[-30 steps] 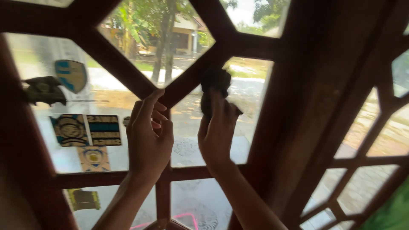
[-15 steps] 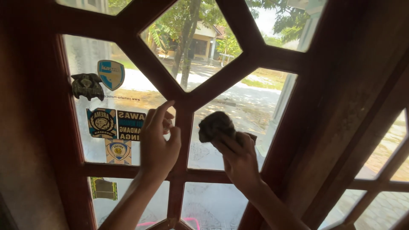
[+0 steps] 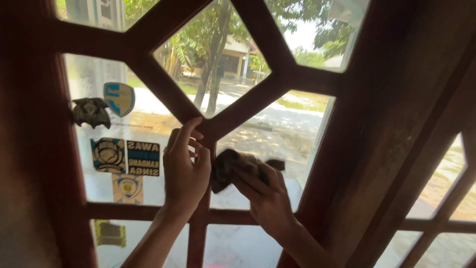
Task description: Cleaning a wooden-framed window and its glass panes using a cleaning cloth and a spray bottle.
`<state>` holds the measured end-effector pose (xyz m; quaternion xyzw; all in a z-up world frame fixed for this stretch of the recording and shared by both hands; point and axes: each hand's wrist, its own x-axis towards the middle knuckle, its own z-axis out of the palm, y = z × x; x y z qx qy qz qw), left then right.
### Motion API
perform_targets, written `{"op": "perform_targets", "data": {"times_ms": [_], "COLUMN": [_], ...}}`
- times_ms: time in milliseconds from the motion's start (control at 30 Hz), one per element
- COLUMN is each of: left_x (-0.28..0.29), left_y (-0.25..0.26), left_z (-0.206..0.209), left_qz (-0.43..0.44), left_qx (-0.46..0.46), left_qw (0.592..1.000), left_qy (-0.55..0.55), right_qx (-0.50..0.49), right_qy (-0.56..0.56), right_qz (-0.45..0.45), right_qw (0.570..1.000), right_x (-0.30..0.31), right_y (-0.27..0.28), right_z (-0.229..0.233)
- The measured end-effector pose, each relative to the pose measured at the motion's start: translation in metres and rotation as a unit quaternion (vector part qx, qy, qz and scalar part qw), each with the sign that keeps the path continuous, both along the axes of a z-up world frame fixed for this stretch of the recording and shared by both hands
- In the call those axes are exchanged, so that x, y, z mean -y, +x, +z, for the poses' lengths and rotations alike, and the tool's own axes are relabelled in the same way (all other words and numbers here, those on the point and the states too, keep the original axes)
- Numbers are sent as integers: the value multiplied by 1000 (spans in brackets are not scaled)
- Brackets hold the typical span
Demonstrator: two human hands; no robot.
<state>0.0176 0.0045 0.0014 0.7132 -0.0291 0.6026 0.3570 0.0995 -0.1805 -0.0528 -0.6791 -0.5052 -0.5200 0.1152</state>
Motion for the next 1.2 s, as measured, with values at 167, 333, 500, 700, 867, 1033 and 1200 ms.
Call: {"op": "perform_targets", "data": {"times_ms": [167,333,500,700,867,1033,1200], "left_x": [9,5,9,29,39,49,61], "left_y": [9,-7,2,4,9,25,28], "left_z": [13,23,29,58,64,53,41], "left_qz": [-38,-17,-22,-76,-60,-78,-112], "left_qx": [16,-15,29,25,17,19,-36], "left_qw": [999,1000,999,997,997,996,992], "left_qy": [-13,4,22,7,39,49,35], "right_qx": [29,-70,-165,19,30,27,-95], "right_qy": [-17,-102,-165,-65,135,259,314], "right_qz": [25,110,104,111,-29,-163,-197], "right_qw": [999,986,967,992,990,952,924], "right_x": [-7,10,16,31,59,42,42], "right_y": [12,12,57,28,60,55,38], "right_z": [13,19,28,124,116,85,29]}}
